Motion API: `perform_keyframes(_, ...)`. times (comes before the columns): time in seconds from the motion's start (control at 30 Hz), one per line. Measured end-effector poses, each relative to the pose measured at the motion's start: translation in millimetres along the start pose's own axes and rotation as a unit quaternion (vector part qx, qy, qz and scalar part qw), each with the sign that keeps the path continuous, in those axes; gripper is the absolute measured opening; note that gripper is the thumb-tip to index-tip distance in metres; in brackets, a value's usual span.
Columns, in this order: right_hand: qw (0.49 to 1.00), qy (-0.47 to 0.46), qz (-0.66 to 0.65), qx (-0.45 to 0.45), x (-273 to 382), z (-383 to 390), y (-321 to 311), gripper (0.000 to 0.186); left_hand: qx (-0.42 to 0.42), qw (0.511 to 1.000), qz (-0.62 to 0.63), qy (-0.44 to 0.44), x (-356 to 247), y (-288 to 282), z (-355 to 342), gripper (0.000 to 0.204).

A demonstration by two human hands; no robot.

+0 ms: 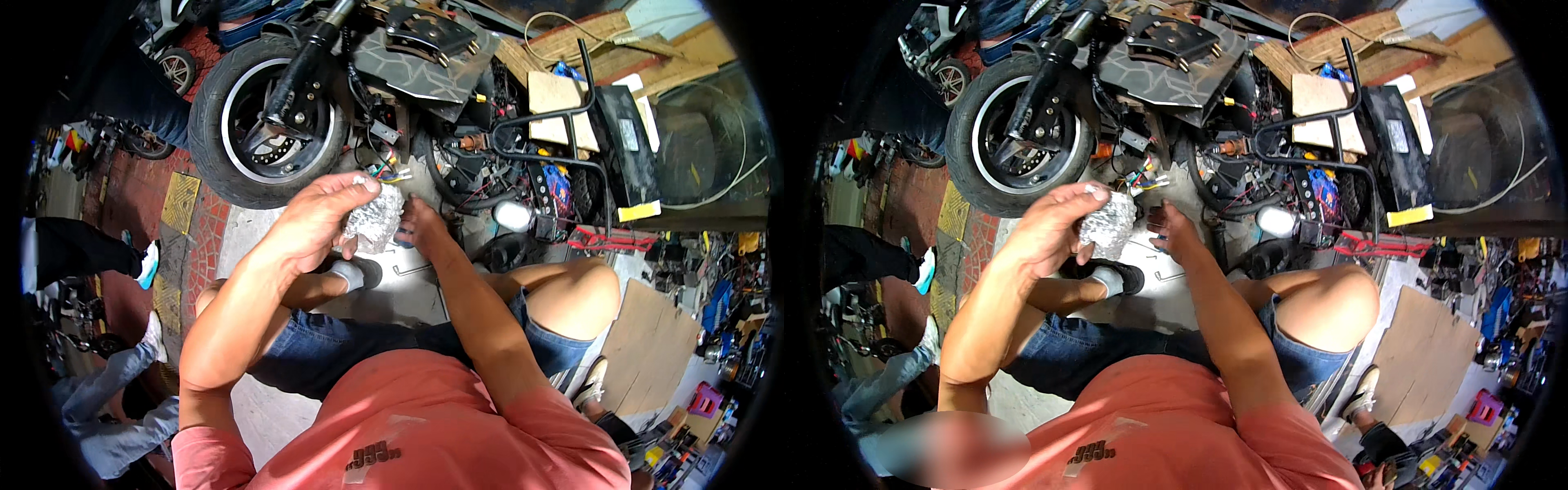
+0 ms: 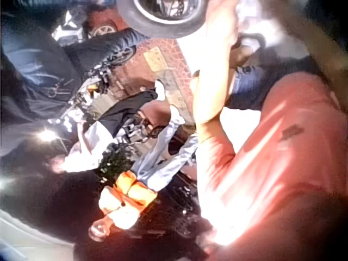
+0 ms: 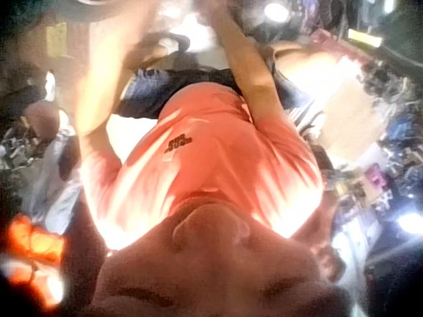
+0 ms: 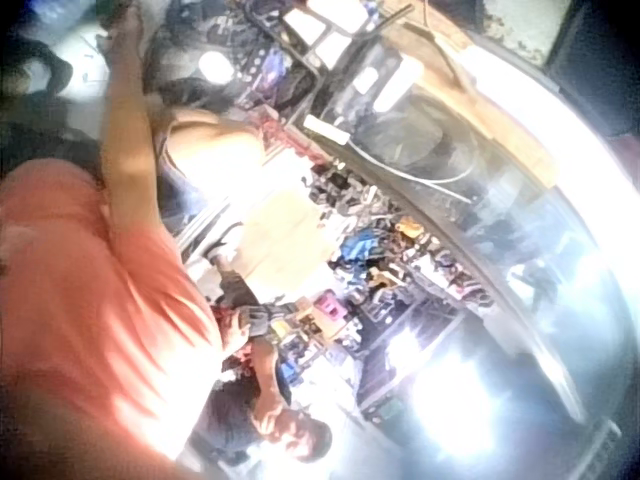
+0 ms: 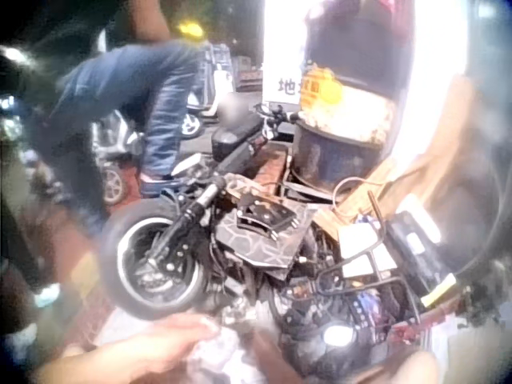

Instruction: The person removes bubble wrap from a scooter part and installs it onto the front wheel assembly. They then use a power drill to secure the part with screws while squatting on the floor in a workshop.

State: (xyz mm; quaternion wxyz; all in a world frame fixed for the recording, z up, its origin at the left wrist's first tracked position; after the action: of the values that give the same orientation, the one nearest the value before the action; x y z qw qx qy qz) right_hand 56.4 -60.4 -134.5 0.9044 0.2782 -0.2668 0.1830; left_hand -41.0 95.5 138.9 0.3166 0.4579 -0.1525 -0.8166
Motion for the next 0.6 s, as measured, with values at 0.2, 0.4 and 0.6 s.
perform_keyframes(0.2, 0.971, -0.002, -0.094, 0.221, -36.1, -21.4, 52.1, 0.095, -0.022, 0.996, 0.044, 0.074, -24.4, 36.8, 47.6, 0.035)
perform_keyframes(0.4, 0.939, 0.008, -0.134, 0.317, -27.4, -15.4, 90.4, 0.083, -0.062, 0.99, 0.122, 0.03, -7.7, 50.7, 54.5, 0.041)
perform_keyframes(0.6, 0.939, 0.031, -0.2, 0.28, -34.7, 6.7, 101.9, 0.064, -0.003, 0.986, 0.144, 0.08, -26.2, 81.3, 85.3, 0.048)
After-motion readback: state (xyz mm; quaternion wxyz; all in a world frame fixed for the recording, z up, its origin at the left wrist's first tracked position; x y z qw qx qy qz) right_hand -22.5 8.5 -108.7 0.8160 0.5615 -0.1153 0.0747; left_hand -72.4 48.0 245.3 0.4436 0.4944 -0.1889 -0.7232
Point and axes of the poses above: each hand's wrist, its own z-axis away from the middle knuckle, its own y-axis out of the palm, x = y × z, the point moved 2 cm from there along -z, towards the middle knuckle, and after that the axes turned 12 degrees about z, right-handed, at the moved point
